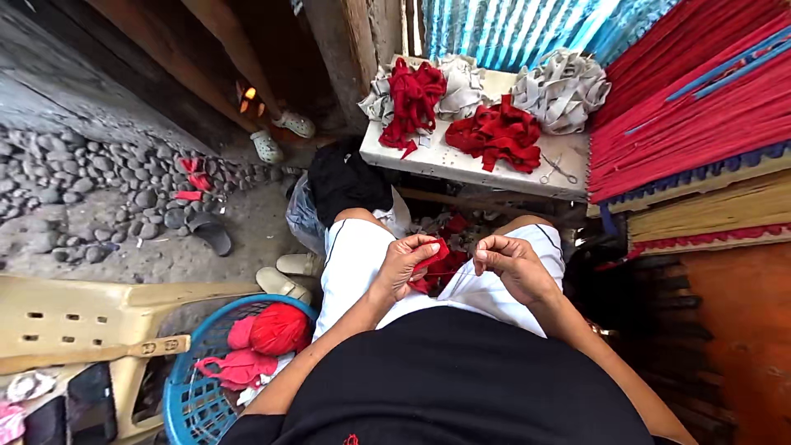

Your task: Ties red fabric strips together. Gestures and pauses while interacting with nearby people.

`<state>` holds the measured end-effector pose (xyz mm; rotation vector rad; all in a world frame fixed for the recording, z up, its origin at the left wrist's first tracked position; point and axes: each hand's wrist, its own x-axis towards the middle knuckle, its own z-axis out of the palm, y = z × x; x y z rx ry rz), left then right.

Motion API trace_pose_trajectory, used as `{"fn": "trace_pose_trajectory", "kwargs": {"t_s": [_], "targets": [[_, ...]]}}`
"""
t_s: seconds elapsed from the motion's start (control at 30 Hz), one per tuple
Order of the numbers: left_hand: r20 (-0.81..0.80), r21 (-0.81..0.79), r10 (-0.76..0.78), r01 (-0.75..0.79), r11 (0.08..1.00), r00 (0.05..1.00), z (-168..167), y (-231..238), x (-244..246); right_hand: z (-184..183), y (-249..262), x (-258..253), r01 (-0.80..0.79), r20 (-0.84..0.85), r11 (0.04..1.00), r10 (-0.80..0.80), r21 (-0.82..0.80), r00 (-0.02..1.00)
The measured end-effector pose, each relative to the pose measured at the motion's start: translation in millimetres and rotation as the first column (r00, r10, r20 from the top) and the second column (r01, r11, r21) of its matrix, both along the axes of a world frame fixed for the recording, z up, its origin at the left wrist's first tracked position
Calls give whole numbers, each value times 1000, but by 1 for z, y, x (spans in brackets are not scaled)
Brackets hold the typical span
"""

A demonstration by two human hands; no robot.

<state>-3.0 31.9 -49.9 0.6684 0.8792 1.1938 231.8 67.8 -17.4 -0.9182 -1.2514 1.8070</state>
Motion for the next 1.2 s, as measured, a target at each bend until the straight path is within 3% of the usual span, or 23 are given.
{"fn": "trace_pose_trajectory", "kwargs": {"t_s": [0.23, 0.43, 0.67, 0.9, 1.2], "targets": [[144, -123, 144, -127, 984, 979, -3, 6, -11, 12, -1, 18, -14, -198, 1000, 10, -21, 980], [197, -165, 197, -166, 972, 960, 3, 7, -18, 37, 1, 53, 106, -192, 992, -92, 64, 977], [238, -178, 172, -131, 975, 956, 4, 8, -20, 64, 2, 95, 277, -118, 927, -254, 252, 960], [71, -159, 138, -126, 979, 988, 7, 8, -24, 82, 2, 127, 364, -65, 846, -369, 389, 927], [119, -133, 12, 4, 991, 993, 8, 7, -34, 78, 5, 187, 537, -145, 741, -527, 404, 837]]}}
